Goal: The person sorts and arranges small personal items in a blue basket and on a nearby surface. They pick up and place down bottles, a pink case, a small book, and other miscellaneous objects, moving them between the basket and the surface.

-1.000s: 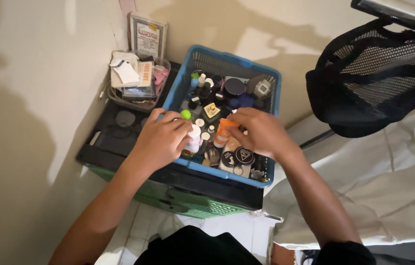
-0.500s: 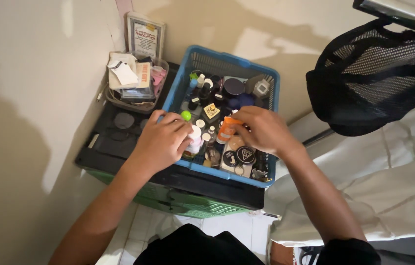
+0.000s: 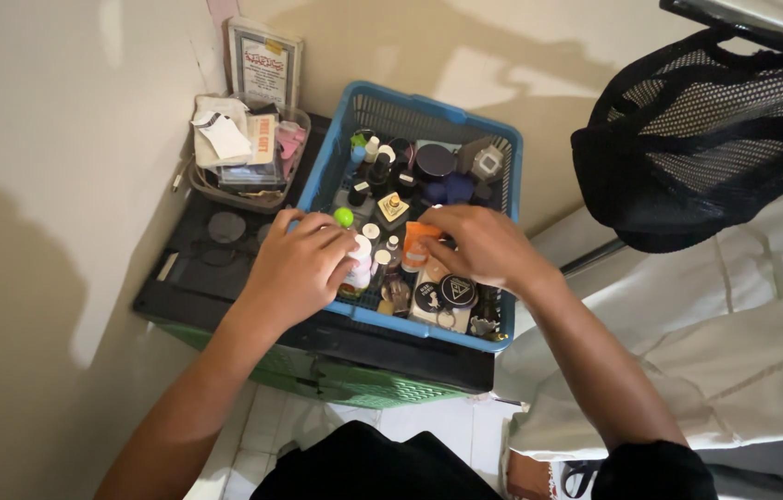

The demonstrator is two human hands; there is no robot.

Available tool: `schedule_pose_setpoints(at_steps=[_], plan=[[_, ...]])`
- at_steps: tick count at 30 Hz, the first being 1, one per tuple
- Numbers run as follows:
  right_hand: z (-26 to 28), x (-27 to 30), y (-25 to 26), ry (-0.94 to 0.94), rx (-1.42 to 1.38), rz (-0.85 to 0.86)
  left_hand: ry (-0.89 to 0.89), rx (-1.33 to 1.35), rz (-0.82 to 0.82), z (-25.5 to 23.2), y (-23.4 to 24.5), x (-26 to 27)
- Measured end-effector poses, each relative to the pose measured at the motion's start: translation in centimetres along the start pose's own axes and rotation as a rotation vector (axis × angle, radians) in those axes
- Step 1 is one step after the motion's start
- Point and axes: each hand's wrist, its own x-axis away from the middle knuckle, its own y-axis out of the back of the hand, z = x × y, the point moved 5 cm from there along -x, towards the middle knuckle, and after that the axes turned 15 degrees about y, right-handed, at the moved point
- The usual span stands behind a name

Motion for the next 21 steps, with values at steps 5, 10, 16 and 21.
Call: schedule_pose_setpoints(at_steps=[5,10,16,21], plan=[[-0.4,0.2,-1.9,-0.112,-0.175,0.259,0.010,0.013,-0.005,0.1,0.0,0.0],[-0.9,0.7,-3.6,-0.109,0.068,0.248,0.026,0.033,-0.007,0.2,0.2,0.1],[-1.3,0.7,-3.6,-0.133,0.124,0.271,0.026,0.019,-0.019,0.2,-0.3,0.2],[-0.2,1.2,-1.1,-0.084,0.065,0.145,0.014,0.016,-0.023,-0.2,0.3,0.2]])
